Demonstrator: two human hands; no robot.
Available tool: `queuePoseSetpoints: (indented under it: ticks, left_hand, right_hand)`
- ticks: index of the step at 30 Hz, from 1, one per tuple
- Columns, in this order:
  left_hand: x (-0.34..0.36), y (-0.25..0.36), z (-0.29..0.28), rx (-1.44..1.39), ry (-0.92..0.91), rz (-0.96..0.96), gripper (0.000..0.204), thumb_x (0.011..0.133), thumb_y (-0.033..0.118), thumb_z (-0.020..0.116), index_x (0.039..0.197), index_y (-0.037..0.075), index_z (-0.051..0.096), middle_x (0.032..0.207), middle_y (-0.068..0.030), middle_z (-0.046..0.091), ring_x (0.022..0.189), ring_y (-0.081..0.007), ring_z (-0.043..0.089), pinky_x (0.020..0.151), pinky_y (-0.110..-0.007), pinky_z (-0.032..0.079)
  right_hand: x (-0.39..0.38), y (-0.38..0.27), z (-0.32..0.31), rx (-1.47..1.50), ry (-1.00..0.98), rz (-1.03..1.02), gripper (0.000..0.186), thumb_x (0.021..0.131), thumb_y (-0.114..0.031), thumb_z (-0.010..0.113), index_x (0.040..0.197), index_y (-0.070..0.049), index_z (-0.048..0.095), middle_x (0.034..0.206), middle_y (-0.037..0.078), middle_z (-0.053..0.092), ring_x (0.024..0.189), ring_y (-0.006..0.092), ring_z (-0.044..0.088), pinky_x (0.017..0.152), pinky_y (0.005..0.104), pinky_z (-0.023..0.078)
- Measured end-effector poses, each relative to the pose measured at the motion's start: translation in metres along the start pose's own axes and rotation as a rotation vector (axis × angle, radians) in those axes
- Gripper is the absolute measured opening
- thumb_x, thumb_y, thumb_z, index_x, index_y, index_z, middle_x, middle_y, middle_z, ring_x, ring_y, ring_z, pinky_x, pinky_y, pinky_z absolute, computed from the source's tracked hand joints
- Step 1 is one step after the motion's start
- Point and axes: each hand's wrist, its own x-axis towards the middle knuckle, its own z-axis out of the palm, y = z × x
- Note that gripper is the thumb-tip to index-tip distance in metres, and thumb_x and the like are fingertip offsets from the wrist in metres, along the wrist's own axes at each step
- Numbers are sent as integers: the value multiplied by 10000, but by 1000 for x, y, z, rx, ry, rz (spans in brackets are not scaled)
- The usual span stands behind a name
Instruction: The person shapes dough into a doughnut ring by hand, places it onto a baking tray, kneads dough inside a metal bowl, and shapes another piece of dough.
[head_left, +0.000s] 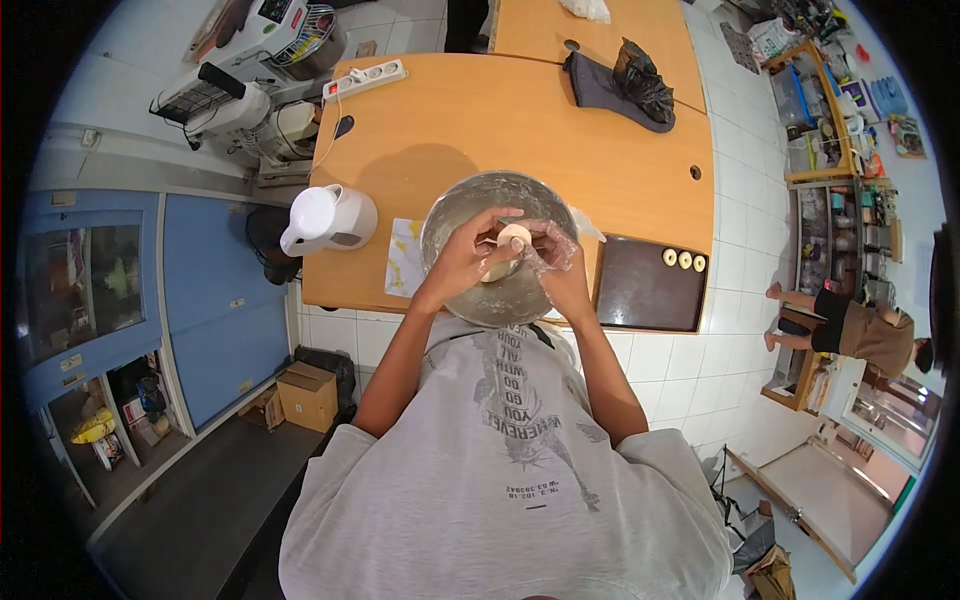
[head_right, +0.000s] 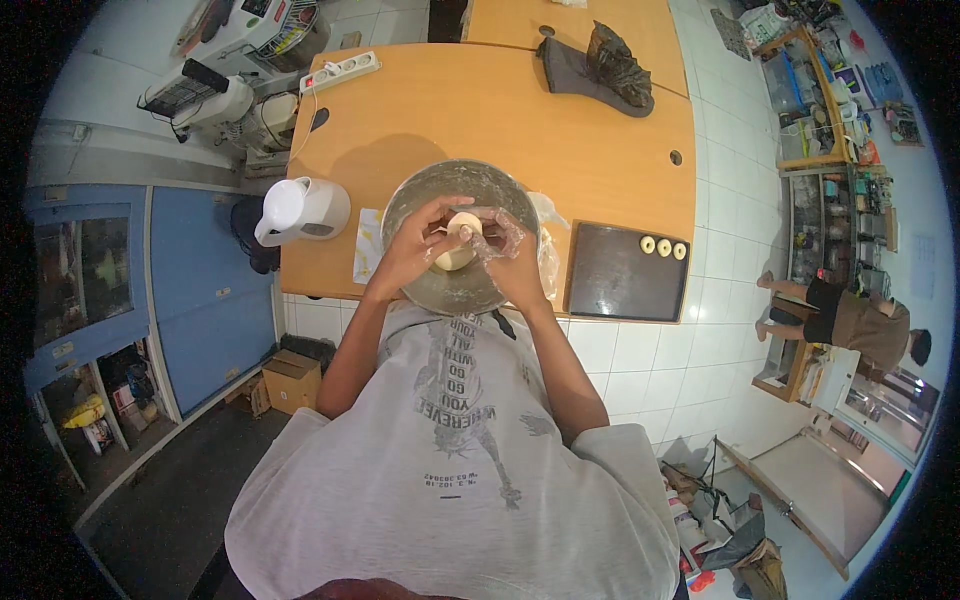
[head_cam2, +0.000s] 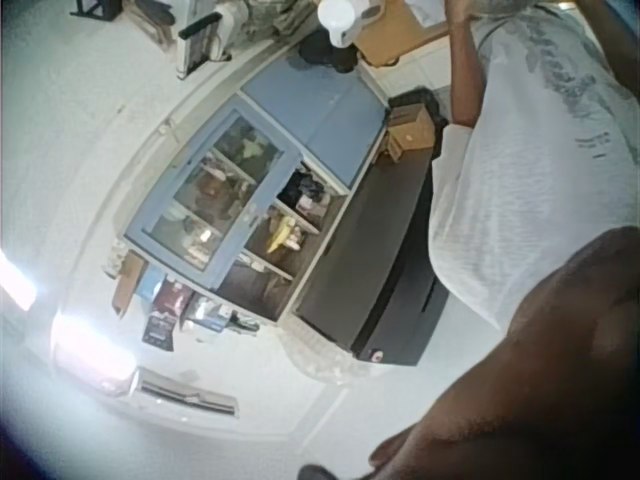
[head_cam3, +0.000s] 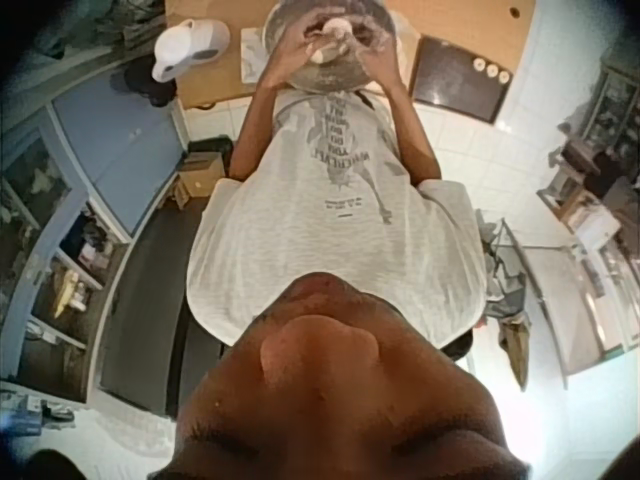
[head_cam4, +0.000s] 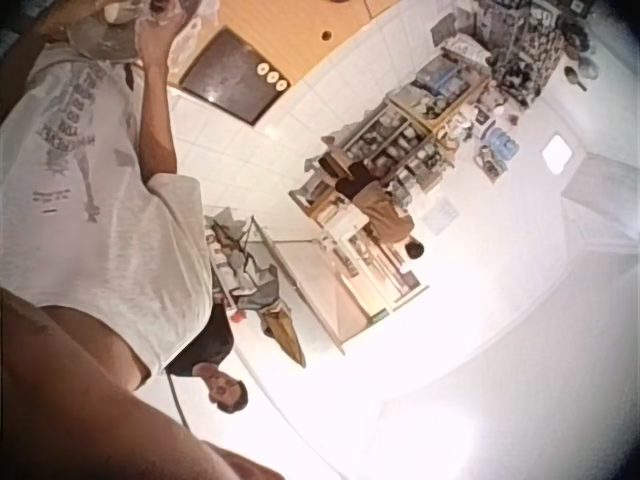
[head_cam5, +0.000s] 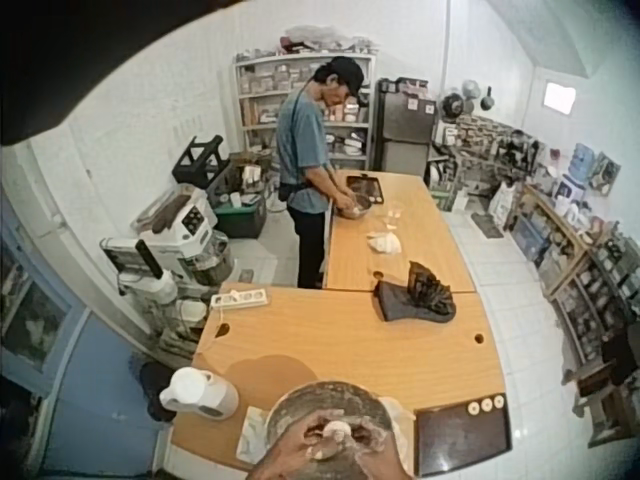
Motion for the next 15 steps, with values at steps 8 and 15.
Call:
queuePoseSetpoints:
  ticks: [8,15]
  left_hand:
    - [-3,3,-3,-49,18,6,495,980,143,731,1442,81,568,1178,-82,686,1121,-148,652,993,-316,523]
    - [-2,-9,-1,-13,41,45,446,987,129,717,1412,70,592,1197,-98,681,1149,-156,648,989,-315,539]
  right_hand:
    - [-5,-8,4,51,65,36,234,967,-64,732,1187,-5,679,1104,74,731,1002,150,695,912,321,552]
    - [-2,-2,1,-91,23,74,215,959,-91,753,1148,-3,700,1069,83,738,986,151,694,891,328,562]
